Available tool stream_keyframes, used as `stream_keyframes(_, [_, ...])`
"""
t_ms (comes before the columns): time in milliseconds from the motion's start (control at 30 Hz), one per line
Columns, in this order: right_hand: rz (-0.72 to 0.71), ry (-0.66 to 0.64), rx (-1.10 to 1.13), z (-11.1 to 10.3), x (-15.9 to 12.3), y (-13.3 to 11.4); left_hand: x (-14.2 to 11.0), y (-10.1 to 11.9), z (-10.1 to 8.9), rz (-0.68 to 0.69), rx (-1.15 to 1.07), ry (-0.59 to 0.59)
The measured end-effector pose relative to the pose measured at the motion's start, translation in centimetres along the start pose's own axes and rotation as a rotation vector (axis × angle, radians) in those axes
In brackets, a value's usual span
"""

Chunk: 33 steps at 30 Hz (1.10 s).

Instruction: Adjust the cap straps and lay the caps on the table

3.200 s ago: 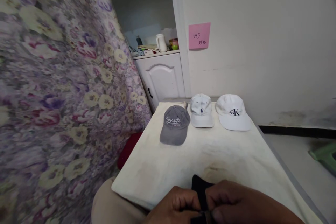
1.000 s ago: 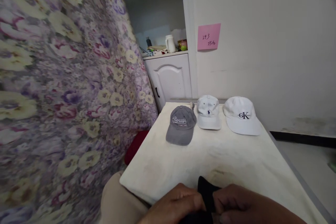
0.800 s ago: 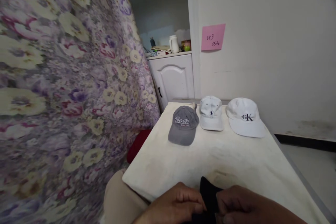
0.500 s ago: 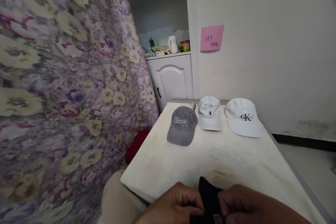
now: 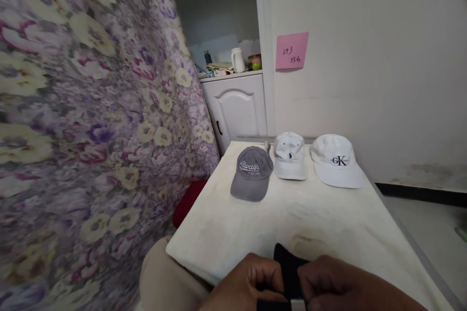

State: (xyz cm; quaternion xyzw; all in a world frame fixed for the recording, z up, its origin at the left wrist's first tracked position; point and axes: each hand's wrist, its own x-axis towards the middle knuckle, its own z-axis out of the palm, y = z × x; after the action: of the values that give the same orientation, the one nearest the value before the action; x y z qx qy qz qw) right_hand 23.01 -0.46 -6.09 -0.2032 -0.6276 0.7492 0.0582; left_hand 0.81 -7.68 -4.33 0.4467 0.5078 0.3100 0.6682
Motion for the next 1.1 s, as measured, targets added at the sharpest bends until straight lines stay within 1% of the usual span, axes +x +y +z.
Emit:
stream_keyframes(133, [-0.018, -0.004, -0.010, -0.1, 0.2, 0.4, -0.1, 0.2, 0.1, -0.003, 0.000, 0.009])
stream_keyframes(233, [-0.011, 0.011, -0.033, 0.1, 0.3, 0.4, -0.2, 0.6, 0.3, 0.009, -0.002, -0.005])
stream_keyframes(433, [0.080, 0.117, -0.064, 1.0, 0.3, -0.6, -0.4, 0.8, 0.4, 0.035, 0.033, 0.015])
stream_keyframes(500, [0.063, 0.130, -0.061, 1.2, 0.4, -0.9, -0.4, 0.7, 0.4, 0.038, 0.028, 0.008])
stream_keyframes(600, [0.013, 0.101, -0.045, 1.5, 0.6, -1.3, -0.4, 0.6, 0.3, 0.027, 0.058, 0.014])
stream_keyframes(667, [0.005, 0.087, -0.022, 1.6, 0.8, -1.5, -0.4, 0.5, 0.2, 0.024, 0.080, 0.019])
stream_keyframes(833, [-0.021, 0.092, 0.003, 1.8, 1.4, -1.0, -0.5, 0.6, 0.0, 0.013, 0.063, -0.025])
stream_keyframes(967, [-0.059, 0.116, -0.021, 1.8, 1.4, -0.7, -0.8, 0.6, -0.4, 0.041, 0.043, -0.064])
stream_keyframes(1000, [-0.061, 0.115, -0.018, 1.7, 1.3, -0.7, -0.9, 0.6, -0.5, 0.052, 0.036, -0.061])
stream_keyframes(1100, [-0.028, 0.119, 0.008, 1.5, 1.0, -0.7, -1.4, 0.5, -0.9, 0.083, 0.094, 0.054])
